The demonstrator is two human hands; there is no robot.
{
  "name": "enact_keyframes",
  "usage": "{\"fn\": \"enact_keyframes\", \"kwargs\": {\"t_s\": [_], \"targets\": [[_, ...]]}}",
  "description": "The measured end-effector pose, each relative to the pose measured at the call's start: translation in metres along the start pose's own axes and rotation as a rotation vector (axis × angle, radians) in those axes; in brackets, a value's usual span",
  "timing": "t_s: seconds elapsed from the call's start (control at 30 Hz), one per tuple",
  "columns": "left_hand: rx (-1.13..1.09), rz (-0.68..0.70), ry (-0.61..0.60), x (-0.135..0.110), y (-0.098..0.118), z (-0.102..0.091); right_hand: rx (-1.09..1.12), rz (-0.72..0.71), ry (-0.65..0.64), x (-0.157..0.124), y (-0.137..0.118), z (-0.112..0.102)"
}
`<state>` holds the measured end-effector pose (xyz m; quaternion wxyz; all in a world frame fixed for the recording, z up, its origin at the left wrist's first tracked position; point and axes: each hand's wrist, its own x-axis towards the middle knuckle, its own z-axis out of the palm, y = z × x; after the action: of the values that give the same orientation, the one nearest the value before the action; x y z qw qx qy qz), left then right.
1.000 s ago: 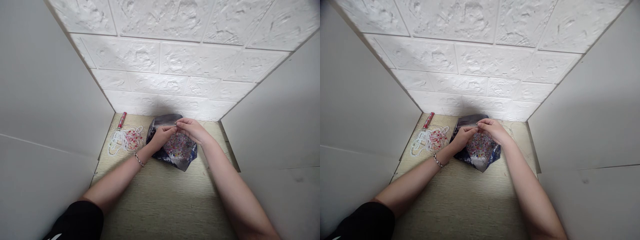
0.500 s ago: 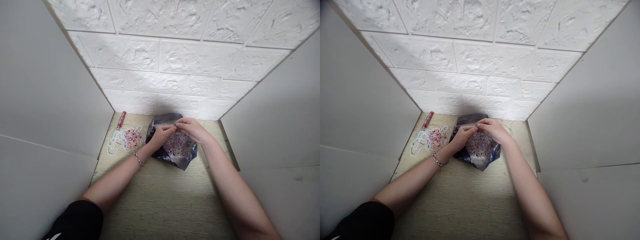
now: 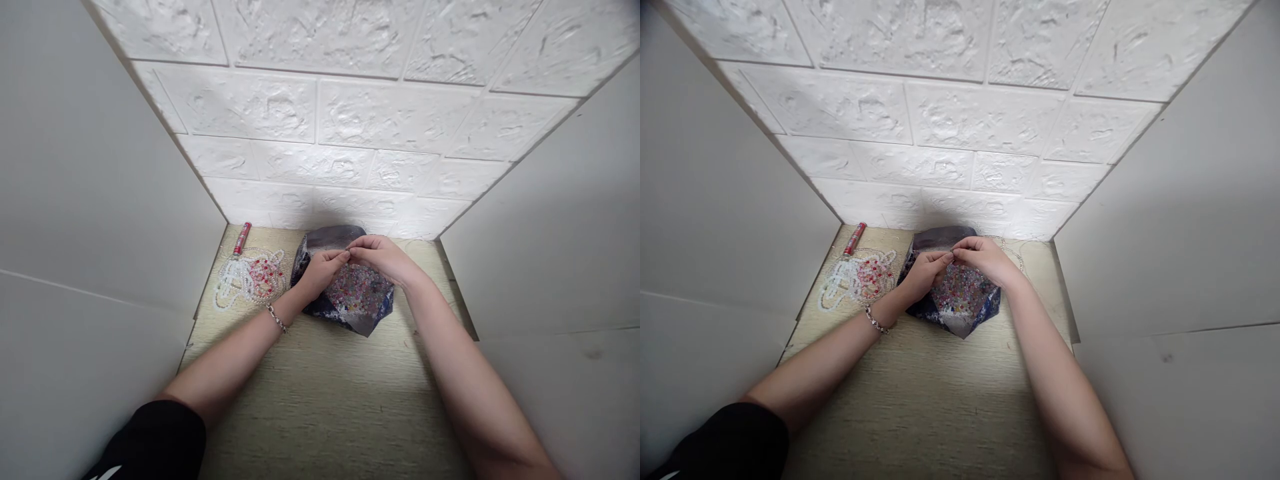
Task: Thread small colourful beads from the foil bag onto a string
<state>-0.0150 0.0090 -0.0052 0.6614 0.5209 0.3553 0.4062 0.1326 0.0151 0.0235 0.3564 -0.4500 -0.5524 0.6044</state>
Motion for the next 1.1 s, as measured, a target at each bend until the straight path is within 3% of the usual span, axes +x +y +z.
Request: {"fn": "enact_keyframes", "kwargs": {"t_s": [0.4, 0.57, 0.77, 0.93, 1.1], "targets": [[0.004, -0.026, 0.014, -0.001, 0.003, 0.004, -0.514, -0.145, 0.116, -0.003, -0.013, 0.006], [-0.097, -0.028, -0.002, -0.001, 0.002, 0.003, -0.732, -0.267, 0.187, -0.008, -0.023, 0.009], [-0.036, 0.015, 0.039, -0.001, 0.004, 0.006, -0.784, -0.380, 0.124, -0.011, -0.030, 0.005], [0.019, 0.011, -0.040, -0.001, 0.003, 0.006, -0.919, -0.283, 0.117, -0.017, -0.039, 0.001], [-0.024, 0.026, 0.032, 0.001, 0.001, 0.005, -1.383, 0.076, 0.201, -0.028, -0.030, 0.002]]}}
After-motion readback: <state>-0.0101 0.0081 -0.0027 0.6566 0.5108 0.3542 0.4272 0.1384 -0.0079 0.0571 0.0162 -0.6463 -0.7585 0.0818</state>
